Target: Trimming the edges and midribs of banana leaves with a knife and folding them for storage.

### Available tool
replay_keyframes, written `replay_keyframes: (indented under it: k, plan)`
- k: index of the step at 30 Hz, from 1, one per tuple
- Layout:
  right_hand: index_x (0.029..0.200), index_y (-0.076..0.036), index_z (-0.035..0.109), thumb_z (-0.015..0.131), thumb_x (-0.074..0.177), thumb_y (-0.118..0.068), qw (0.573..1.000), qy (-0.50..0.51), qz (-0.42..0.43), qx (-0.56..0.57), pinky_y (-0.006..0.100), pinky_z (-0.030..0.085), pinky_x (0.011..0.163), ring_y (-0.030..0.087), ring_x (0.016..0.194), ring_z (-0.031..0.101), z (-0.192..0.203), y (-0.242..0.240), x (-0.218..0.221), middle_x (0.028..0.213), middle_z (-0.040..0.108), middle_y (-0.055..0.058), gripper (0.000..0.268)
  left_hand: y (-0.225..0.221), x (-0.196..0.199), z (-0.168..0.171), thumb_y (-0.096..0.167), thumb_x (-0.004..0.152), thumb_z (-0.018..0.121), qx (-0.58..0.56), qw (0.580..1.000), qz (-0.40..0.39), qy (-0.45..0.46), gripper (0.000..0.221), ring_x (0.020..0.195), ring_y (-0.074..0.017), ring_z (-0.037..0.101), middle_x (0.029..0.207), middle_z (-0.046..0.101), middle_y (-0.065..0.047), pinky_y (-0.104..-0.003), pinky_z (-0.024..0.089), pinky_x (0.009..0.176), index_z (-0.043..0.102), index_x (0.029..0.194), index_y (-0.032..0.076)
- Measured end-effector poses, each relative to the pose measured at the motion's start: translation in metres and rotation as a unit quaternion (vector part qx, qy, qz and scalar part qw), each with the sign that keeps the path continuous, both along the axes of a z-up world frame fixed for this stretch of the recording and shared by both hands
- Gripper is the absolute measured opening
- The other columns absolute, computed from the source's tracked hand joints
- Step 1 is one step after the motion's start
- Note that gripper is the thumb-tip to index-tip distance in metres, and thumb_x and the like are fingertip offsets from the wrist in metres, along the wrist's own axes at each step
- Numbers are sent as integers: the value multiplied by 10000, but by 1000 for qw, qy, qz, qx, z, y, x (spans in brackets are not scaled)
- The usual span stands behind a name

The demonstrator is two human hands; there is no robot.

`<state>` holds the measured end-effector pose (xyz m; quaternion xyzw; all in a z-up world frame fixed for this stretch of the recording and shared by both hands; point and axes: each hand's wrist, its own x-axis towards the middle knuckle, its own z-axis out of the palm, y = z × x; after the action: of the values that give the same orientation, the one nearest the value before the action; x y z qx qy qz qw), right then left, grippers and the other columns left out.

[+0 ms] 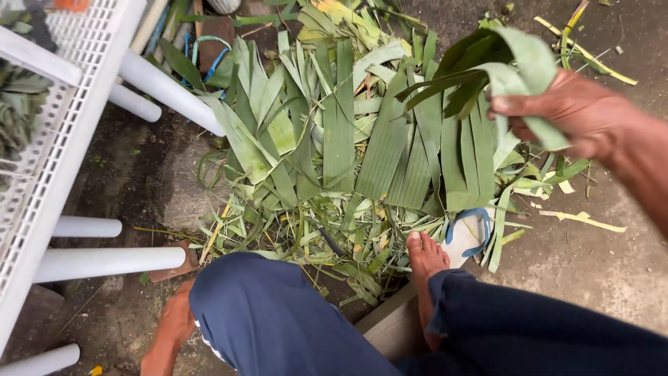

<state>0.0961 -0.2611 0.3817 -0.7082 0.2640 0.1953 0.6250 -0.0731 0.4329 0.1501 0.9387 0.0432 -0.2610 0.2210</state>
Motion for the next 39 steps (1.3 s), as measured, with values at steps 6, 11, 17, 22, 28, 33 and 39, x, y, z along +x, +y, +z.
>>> replay_keyframes:
  k: [6,11,17,22,28,33,39]
  plan:
    - [1062,-1,693,808,826,-54,984,-91,31,-153,361,579,654,297,790,703,66,1,-13,974,740,206,268,52,-52,-34,-32,800,389,-278,867,406,80,236,554,-164,183,635,239,-24,-393,133,508,285,676,140]
    - [1018,-38,689,825,906,-215,984,-37,82,-154,343,381,482,223,564,527,95,51,4,797,688,131,249,15,-55,81,317,986,470,-153,899,383,146,596,1450,-274,452,1570,491,-82,-498,401,930,446,1551,129]
    - [1210,-87,606,795,811,-59,983,-10,42,181,258,559,524,176,709,661,22,115,38,989,731,101,443,27,-71,150,587,906,543,94,941,285,158,667,1376,-241,602,1500,614,-10,-424,475,1162,515,1511,309]
    - [984,-47,670,881,771,-248,973,11,147,177,411,249,1224,126,388,414,-56,140,47,639,681,55,360,7,-117,219,374,923,690,81,899,418,101,538,1373,-226,617,1453,698,-22,-373,461,1169,658,1452,282]
    - [1453,23,401,800,843,-208,968,107,124,193,348,630,855,83,535,590,-47,158,53,1612,438,196,764,44,-155,308,532,852,705,282,893,319,145,482,1192,0,755,1141,889,134,-210,494,1009,715,1333,523]
    - [1286,-19,599,905,775,-256,975,28,89,203,518,438,1123,353,1295,604,-57,167,56,1391,574,283,641,29,-82,441,483,794,739,348,928,128,29,485,1096,-194,780,1086,868,8,-404,578,993,738,1273,412]
    - [1313,14,511,822,883,-199,972,76,91,203,274,593,458,137,533,616,-67,186,57,840,666,122,572,-203,80,398,385,953,540,212,971,-104,-28,447,1038,-386,768,1200,764,-140,-576,603,910,669,1329,180]
